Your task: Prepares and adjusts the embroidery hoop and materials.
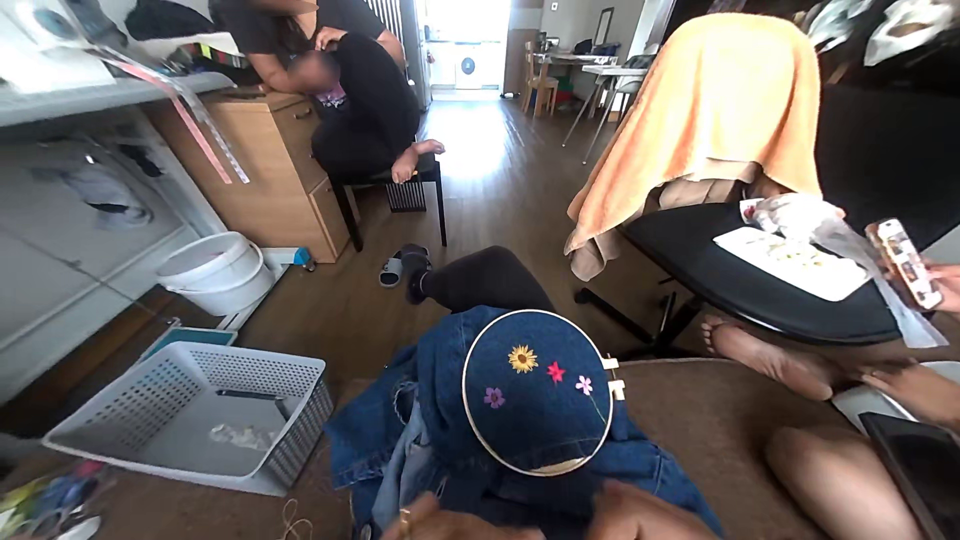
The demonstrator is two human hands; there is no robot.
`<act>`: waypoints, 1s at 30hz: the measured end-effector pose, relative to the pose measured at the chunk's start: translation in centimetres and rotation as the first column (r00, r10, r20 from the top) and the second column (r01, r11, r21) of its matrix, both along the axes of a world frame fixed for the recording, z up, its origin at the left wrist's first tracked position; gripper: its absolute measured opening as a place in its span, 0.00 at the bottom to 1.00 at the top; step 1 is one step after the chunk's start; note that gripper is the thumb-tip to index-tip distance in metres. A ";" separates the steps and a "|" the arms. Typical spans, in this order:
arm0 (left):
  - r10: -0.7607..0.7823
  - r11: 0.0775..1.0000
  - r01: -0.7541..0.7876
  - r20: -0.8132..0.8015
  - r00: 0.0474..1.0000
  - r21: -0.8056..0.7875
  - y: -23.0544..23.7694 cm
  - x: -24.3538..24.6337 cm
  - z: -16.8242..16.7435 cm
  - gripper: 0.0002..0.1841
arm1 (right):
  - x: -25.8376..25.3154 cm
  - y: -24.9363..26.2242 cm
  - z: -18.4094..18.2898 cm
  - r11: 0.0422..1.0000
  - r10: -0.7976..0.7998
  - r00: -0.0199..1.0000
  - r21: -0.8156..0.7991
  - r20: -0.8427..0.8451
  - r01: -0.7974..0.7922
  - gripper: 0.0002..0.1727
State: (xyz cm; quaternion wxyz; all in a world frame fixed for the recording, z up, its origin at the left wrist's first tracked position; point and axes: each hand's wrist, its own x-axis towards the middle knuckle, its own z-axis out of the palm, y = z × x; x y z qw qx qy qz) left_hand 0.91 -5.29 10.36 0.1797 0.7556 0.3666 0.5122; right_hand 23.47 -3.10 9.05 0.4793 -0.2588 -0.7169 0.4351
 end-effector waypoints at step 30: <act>-0.218 0.903 0.328 0.361 0.907 -0.277 0.4 1.2 -2.6 0.24 | -1.0 1.3 1.6 0.974 -0.138 0.970 0.207 0.200 0.096 0.13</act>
